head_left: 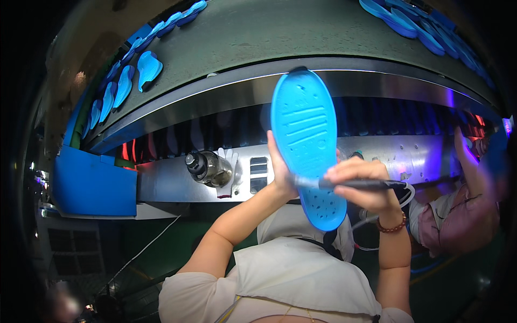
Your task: The person applies adhesive to shoe soles using a brush tool, turning each sole over to coat its surfaces, and places the shoe soles onto an upper conveyor belt.
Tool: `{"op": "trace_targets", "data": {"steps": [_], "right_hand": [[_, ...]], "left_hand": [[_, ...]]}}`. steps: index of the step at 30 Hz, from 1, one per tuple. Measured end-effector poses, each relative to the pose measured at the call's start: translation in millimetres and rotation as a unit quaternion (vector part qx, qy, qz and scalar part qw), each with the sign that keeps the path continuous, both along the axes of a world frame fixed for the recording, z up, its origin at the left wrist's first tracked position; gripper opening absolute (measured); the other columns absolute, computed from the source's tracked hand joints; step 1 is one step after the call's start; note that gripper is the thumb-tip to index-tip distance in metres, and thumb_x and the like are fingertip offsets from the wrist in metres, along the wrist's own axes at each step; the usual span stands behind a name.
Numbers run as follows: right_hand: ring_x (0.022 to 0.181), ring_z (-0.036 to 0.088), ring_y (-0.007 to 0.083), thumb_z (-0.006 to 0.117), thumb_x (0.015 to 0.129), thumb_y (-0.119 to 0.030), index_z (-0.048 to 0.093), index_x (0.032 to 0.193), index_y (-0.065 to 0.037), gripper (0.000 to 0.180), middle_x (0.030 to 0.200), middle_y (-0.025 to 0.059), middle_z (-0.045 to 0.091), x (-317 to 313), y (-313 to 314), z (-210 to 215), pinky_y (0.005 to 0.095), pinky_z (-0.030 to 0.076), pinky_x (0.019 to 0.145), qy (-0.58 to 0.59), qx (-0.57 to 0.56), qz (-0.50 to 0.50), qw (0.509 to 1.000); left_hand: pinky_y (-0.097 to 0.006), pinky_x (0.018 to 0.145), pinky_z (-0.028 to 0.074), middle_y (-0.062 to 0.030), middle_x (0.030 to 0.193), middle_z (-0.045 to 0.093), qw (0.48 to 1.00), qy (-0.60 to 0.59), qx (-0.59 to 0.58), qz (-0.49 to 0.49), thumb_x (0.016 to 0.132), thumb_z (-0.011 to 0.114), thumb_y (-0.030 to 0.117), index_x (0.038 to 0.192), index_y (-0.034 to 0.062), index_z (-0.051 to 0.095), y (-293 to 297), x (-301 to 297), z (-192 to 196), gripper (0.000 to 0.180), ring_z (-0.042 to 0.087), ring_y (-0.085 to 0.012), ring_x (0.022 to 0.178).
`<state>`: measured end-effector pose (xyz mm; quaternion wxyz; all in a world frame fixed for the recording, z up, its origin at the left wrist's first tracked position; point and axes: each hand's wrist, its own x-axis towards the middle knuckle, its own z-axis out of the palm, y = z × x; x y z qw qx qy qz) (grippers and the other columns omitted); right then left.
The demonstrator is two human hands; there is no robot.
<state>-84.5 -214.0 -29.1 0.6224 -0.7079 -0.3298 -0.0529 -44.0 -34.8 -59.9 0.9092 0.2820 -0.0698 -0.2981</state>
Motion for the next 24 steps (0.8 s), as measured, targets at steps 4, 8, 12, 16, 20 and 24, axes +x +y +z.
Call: {"op": "trace_targets", "data": {"steps": [4,8,12,16,20,24], "right_hand": [[0.086,0.061,0.0219,0.067,0.066,0.003,0.066,0.085,-0.001,0.020,0.087,0.0119,0.065,2.4,-11.9,-3.1,0.0310,0.046,0.079,0.082,0.068,-0.068,0.992],[0.086,0.059,0.0213,0.067,0.066,0.003,0.065,0.085,-0.001,0.020,0.088,0.0112,0.065,-1.2,-12.4,-1.3,0.0297,0.047,0.078,0.002,-0.004,0.019,1.000],[0.086,0.059,0.0200,0.066,0.066,0.007,0.064,0.088,0.001,0.023,0.090,0.0115,0.063,-4.9,-24.4,-9.3,0.0290,0.047,0.078,0.096,0.068,-0.101,0.988],[0.088,0.057,0.0225,0.069,0.063,0.004,0.065,0.086,0.000,0.023,0.084,0.0111,0.065,-6.5,-24.1,-10.1,0.0300,0.046,0.077,0.018,-0.013,-0.008,1.000],[0.090,0.059,0.0238,0.064,0.067,0.004,0.064,0.087,0.004,0.020,0.092,0.0173,0.062,-5.4,-28.2,-21.9,0.0312,0.046,0.081,0.198,0.185,-0.028,0.962],[0.090,0.059,0.0230,0.060,0.075,0.001,0.057,0.094,0.006,0.020,0.097,0.0197,0.060,-9.6,3.4,-13.7,0.0285,0.050,0.077,0.304,0.415,-0.030,0.857]], "left_hand": [[-0.042,0.075,0.048,-0.0220,0.098,0.055,0.993,-0.030,0.004,0.114,0.067,0.006,0.082,0.119,-0.0001,0.040,-4.1,12.5,9.2,0.103,0.058,-0.0311,0.085],[-0.043,0.074,0.049,-0.0225,0.099,0.055,0.989,-0.070,-0.037,0.123,0.067,0.006,0.082,0.120,0.0002,0.039,0.6,27.4,19.2,0.103,0.058,-0.0318,0.085],[-0.043,0.075,0.049,-0.0234,0.101,0.055,0.982,-0.064,-0.016,0.175,0.067,0.007,0.081,0.122,0.0014,0.039,1.5,37.1,27.1,0.102,0.058,-0.0331,0.086],[-0.045,0.080,0.046,-0.0228,0.106,0.053,0.982,-0.104,-0.034,0.152,0.071,0.008,0.078,0.125,0.0005,0.037,4.1,45.4,29.3,0.099,0.056,-0.0333,0.091],[-0.046,0.086,0.043,-0.0228,0.114,0.049,0.986,-0.116,-0.050,0.107,0.069,0.009,0.080,0.128,-0.0006,0.033,3.7,47.0,39.4,0.102,0.053,-0.0341,0.098],[-0.046,0.095,0.035,-0.0194,0.127,0.040,0.993,-0.023,-0.066,0.100,0.079,0.020,0.069,0.133,0.0025,0.025,-19.0,1.9,24.2,0.086,0.044,-0.0315,0.114]]}}
